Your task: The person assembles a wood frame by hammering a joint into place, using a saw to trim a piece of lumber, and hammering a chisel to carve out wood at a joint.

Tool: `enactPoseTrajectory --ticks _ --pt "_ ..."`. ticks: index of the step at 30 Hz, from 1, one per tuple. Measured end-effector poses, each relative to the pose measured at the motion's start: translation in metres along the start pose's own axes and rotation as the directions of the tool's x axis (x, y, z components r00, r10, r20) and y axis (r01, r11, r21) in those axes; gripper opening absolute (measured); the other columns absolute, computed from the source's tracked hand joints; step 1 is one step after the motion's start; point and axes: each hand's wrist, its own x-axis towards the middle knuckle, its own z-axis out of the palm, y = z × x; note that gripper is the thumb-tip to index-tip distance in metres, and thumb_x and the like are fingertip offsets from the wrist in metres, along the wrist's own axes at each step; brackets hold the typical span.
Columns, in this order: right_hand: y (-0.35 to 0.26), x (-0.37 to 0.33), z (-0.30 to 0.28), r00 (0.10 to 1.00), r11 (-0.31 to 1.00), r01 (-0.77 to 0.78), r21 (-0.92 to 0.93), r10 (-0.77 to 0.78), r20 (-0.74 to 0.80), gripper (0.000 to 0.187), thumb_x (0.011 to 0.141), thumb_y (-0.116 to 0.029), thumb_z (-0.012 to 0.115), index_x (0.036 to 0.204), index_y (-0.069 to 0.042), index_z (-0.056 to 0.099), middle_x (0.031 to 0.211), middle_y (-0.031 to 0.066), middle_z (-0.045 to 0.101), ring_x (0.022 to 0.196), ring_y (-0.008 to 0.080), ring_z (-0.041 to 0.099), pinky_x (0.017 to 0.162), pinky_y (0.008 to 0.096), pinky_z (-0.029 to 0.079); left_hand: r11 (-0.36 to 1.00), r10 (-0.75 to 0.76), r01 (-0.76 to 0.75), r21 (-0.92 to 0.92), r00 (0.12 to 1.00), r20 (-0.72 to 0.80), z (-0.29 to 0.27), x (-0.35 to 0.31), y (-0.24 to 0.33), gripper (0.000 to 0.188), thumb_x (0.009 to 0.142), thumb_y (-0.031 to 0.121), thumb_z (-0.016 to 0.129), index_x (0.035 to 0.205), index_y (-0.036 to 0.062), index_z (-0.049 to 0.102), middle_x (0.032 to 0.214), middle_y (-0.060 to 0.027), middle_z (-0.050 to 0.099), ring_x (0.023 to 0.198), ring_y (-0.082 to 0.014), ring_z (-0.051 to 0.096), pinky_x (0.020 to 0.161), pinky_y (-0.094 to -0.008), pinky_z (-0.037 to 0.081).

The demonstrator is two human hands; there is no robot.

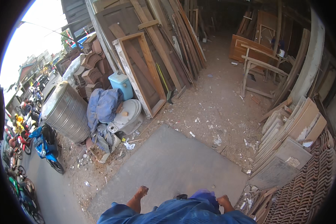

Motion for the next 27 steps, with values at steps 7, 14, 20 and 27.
enactPoseTrajectory --ticks 7,14,20,27 --pt "-0.032 0.073 -0.060 0.943 0.924 -0.326 0.199 0.333 -0.001 0.022 0.086 -0.012 0.072 0.069 0.000 0.064 0.066 0.0130 0.064 0.056 0.0217 0.063 0.045 0.0371 0.048 0.791 -0.236 0.411 0.453 0.888 -0.394 0.035 0.346 0.066 0.041 0.092 0.034 0.065 0.120 0.0043 0.064 0.094 -0.0183 0.073 0.085 -0.0290 0.072 0.077 -0.0382 0.056" --pt "-0.100 0.317 -0.260 0.726 0.648 0.534 -0.543 -0.681 -0.100 0.020 0.078 -0.011 0.071 0.061 -0.005 0.063 0.058 0.0053 0.060 0.052 0.0184 0.058 0.047 0.0359 0.048 0.821 -0.521 0.552 0.143 0.828 -0.205 0.122 0.451 0.040 0.034 0.092 0.036 0.065 0.108 0.0062 0.065 0.074 -0.0004 0.062 0.062 -0.0135 0.060 0.050 -0.0274 0.045" --pt "-0.319 0.488 -0.313 0.908 0.384 0.395 0.835 -0.304 -0.289 0.010 0.069 -0.003 0.058 0.061 -0.007 0.062 0.060 0.0042 0.058 0.057 0.0161 0.055 0.050 0.0364 0.045 0.528 -0.576 0.558 0.640 0.789 -0.213 0.078 0.409 0.029 0.033 0.088 0.033 0.056 0.087 0.0026 0.071 0.080 -0.0134 0.070 0.063 -0.0270 0.068 0.056 -0.0408 0.056" --pt "-0.460 0.503 -0.326 0.941 0.940 0.248 -0.233 -0.291 -0.172 0.009 0.068 -0.004 0.057 0.062 -0.005 0.064 0.058 0.0054 0.060 0.057 0.0178 0.061 0.054 0.0371 0.048 0.245 -0.782 0.946 0.213 0.323 -0.534 0.073 0.450 0.073 0.017 0.083 0.018 0.061 0.089 0.0027 0.067 0.078 -0.0147 0.066 0.084 -0.0269 0.070 0.068 -0.0421 0.058"
